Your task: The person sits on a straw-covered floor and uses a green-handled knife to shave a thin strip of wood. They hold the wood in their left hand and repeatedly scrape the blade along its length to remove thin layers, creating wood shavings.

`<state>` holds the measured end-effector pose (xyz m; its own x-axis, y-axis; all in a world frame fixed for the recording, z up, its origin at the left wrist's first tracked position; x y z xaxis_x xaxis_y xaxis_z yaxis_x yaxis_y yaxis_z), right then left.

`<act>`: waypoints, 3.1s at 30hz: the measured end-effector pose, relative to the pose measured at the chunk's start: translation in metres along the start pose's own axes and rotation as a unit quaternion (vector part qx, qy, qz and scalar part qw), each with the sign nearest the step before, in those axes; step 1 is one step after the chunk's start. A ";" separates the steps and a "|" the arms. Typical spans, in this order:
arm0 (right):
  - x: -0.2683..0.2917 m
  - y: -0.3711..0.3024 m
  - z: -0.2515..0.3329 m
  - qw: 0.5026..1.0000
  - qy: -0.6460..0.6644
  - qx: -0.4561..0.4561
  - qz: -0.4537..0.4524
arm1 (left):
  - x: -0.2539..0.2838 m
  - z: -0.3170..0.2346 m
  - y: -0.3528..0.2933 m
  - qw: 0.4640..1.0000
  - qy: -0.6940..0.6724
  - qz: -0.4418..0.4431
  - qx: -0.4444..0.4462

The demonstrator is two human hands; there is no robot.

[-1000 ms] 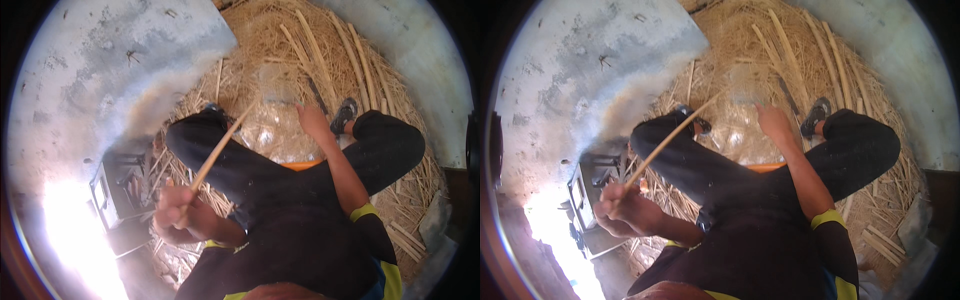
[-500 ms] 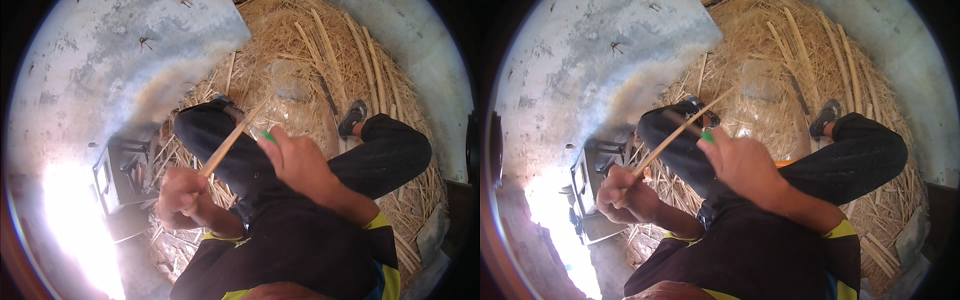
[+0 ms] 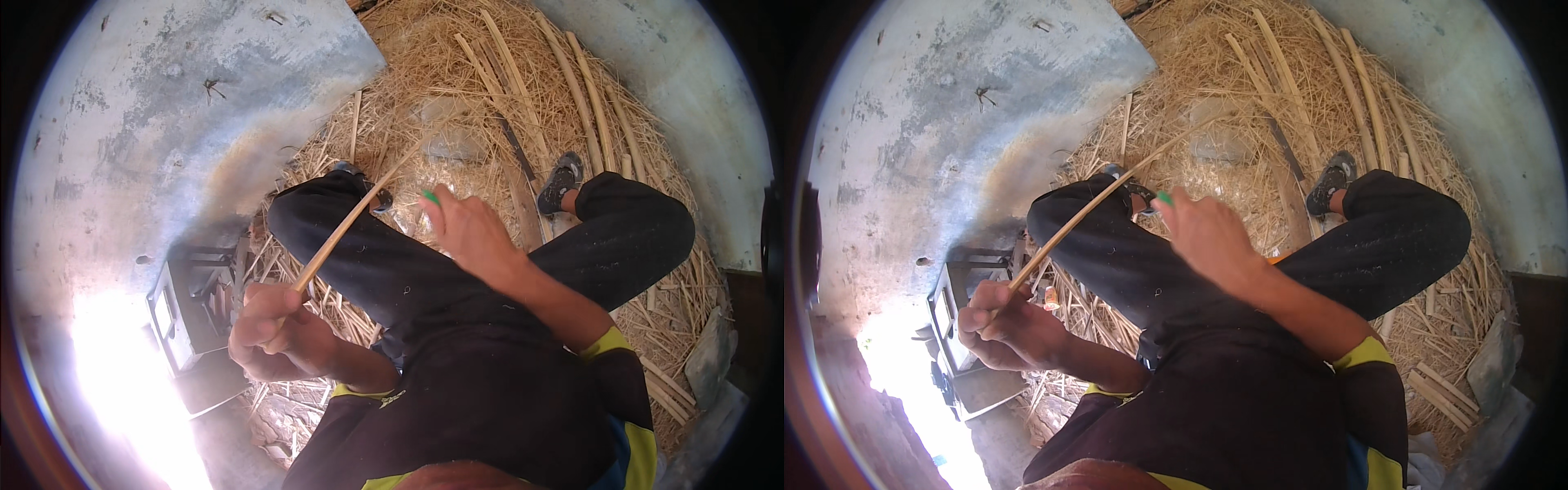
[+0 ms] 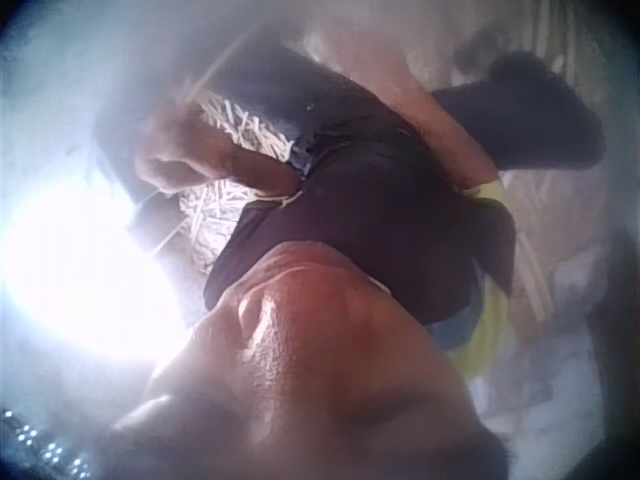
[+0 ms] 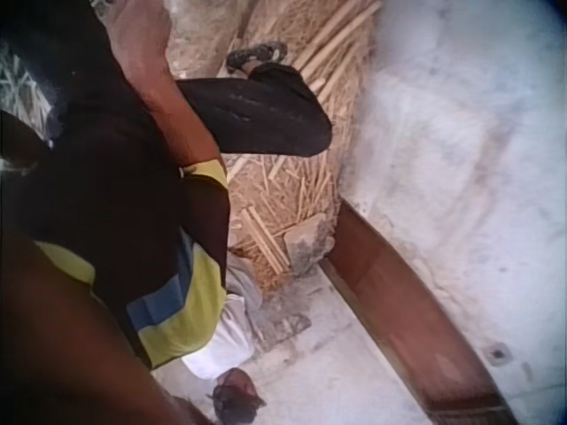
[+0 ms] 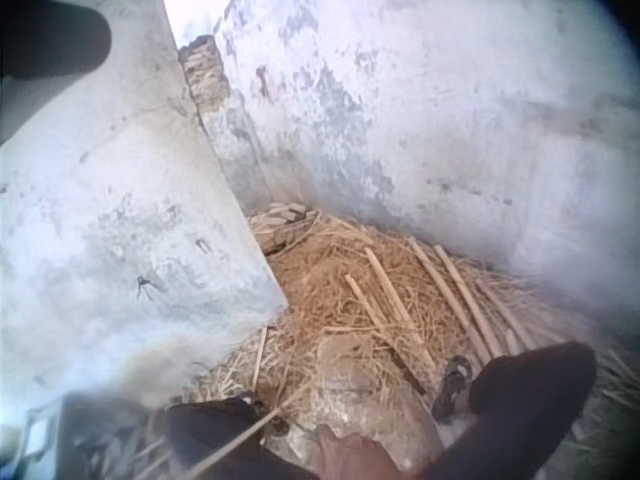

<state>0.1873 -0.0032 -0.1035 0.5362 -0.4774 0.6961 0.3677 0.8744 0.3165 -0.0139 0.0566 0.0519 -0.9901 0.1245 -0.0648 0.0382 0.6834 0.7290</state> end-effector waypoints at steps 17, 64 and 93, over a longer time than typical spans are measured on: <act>-0.003 0.009 0.040 0.998 0.024 0.059 -0.010 | 0.018 0.014 -0.001 0.996 0.025 -0.072 0.054; 0.033 0.012 0.077 0.941 0.321 0.107 0.021 | 0.009 0.011 0.003 0.999 0.004 -0.035 0.023; -0.010 0.021 0.047 0.986 0.146 0.065 0.051 | 0.011 0.005 -0.006 0.946 0.198 -0.224 0.127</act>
<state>0.1540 0.0242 -0.0730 0.7679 -0.3744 0.5197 0.2101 0.9137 0.3479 -0.0245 0.0569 0.0435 -0.8857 -0.4632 -0.0323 -0.4163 0.7612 0.4973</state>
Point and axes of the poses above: each hand's wrist, its own y-axis towards the middle knuckle, its own x-axis out of the back of the hand, z = x × y, the point moved 8 cm from there along y, towards the middle knuckle, and after that the axes turned 15 degrees about x, right-handed, at the moved point
